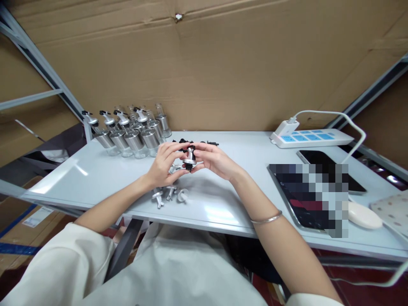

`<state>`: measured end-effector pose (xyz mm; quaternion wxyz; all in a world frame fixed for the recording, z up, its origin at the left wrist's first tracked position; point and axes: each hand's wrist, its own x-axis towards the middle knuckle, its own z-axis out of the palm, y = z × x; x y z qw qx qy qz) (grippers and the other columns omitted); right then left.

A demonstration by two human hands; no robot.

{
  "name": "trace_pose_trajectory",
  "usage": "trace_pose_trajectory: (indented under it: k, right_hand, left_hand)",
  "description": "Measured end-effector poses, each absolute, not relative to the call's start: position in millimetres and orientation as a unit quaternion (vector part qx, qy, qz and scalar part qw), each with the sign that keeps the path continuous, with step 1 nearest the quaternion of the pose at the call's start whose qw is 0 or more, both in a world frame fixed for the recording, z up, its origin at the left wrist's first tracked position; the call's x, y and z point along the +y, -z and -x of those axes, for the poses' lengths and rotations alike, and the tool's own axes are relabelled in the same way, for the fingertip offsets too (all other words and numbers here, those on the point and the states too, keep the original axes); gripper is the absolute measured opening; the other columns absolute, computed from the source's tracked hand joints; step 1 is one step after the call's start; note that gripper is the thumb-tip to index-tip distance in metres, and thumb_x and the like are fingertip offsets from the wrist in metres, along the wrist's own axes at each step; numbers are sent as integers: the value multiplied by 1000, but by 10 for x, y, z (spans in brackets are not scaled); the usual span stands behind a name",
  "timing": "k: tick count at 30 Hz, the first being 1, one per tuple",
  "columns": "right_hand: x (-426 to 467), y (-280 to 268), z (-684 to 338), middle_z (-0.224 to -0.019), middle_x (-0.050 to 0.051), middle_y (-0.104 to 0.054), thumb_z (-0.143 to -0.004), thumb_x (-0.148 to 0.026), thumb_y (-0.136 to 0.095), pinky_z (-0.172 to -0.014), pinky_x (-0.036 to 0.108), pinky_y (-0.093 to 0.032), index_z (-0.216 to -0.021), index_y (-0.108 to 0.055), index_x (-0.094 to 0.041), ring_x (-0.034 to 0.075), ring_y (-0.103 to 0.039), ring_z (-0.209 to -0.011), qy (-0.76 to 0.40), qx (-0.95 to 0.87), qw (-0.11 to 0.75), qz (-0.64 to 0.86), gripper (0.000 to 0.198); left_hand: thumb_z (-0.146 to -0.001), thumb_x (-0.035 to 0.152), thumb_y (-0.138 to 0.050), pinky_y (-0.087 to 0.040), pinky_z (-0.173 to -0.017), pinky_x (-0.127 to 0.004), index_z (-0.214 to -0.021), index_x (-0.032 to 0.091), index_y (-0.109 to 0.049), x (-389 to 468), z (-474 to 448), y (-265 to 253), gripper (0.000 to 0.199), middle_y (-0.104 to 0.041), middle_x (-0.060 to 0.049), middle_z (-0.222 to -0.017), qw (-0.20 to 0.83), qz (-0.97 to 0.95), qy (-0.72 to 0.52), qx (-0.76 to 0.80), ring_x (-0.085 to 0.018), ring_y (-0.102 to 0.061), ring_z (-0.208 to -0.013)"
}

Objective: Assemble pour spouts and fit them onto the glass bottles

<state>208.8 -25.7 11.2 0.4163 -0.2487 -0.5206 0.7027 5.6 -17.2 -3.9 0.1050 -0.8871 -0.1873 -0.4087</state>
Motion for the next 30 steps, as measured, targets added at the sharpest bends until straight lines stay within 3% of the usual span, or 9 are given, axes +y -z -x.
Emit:
trace_pose_trajectory:
  k: [6,13,21,30]
  right_hand:
    - [-260,-127,-2079,-83,3,-72,-71,-32,-75,-54,26,-57,-94,-67,-19,19,-72,-72,-700,-514,417,267,28]
    - [-264,-139,-2045,-82,0,-69,-72,-35,-75,-53,26,-57,-107,-58,-24,17,-70,-70,-618,-546,470,316,41]
    - [-239,-120,-2030,-82,2,-69,-72,-43,-73,-52,29,-59,-99,-58,-20,17,-70,-69,-549,-589,491,333,39]
    - [-257,-121,-1988,-68,-1,-65,-71,-39,-72,-52,28,-59,-94,-57,-19,15,-67,-64,-499,-586,522,368,33]
  left_hand:
    - [-88,41,-52,-38,-95,-42,-99,17,-55,-164,-56,39,27,-63,-15,-122,110,888,401,-196,-24,-54,-110]
    - [-85,33,-59,-43,-94,-40,-103,16,-55,-106,-37,66,25,-60,-17,-125,107,883,413,-193,-23,-55,-114]
    - [-87,26,-57,-51,-89,-37,-113,14,-53,-92,-37,108,29,-55,-22,-131,68,888,419,-176,-21,-63,-108]
    - [-88,23,-55,-50,-99,-39,-127,12,-47,-111,-55,127,42,-48,-23,-138,27,897,406,-172,-24,-55,-123]
